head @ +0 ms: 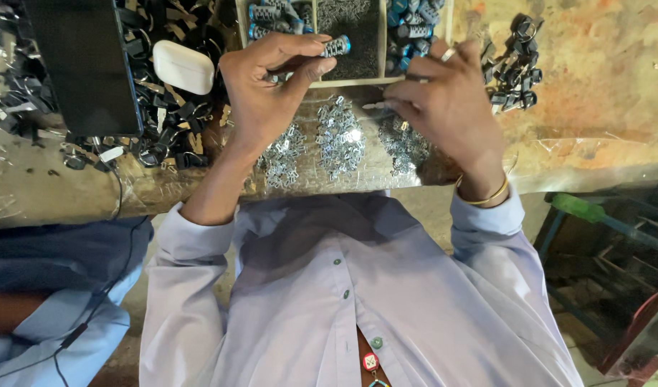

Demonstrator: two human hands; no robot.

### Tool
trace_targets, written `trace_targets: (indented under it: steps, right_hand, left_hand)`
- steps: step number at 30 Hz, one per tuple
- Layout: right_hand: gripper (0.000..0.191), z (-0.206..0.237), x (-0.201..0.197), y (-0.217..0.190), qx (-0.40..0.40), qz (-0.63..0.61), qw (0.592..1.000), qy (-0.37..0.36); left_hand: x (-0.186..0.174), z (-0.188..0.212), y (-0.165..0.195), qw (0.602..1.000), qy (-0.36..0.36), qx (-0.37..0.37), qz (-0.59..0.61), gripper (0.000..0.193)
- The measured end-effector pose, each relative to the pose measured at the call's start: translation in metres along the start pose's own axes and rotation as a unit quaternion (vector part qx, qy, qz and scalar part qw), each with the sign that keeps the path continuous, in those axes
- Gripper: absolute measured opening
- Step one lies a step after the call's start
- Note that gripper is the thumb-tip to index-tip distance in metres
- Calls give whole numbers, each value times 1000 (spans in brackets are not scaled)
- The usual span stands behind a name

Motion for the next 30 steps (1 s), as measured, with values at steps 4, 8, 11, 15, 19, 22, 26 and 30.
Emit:
trace_targets:
  steps: [4,8,11,15,19,22,26,30]
  right_hand:
    - [21,29,25,-11,59,-74,996,-6]
    - [37,66,36,-26,99,-69,989,82]
    - [30,98,44,-41,123,-99,975,157]
    - [27,129,60,-57,133,-64,970,195]
    - [33,144,74,-71,84,-32,984,154]
    - [46,147,80,-72,105,-80,980,149]
    - [54,151,82,-69,147,-114,961,205]
    - [43,153,86,-74,128,-67,977,154]
  left_hand:
    - [-2,6,7,999,-2,51,-15,20]
    - [-8,28,19,998,4,56,-35,21]
    - [-16,63,34,997,17,38,-62,22]
    - [-6,107,39,999,37,26,-11,22]
    - [5,156,43,991,55,-123,24,28]
    - [14,179,39,987,72,-144,-8,29]
    - [19,196,31,988,56,-134,-58,26]
    - [20,204,23,986,53,-129,-89,24]
Point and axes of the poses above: each hand's wrist, its own z-axis away from the middle knuckle, its own x-axis out of the palm, y = z × x, the point moved 3 cm from there along -z, towards the middle knuckle, and after that the axes turned 2 degrees about -z, right-handed, at the moved point
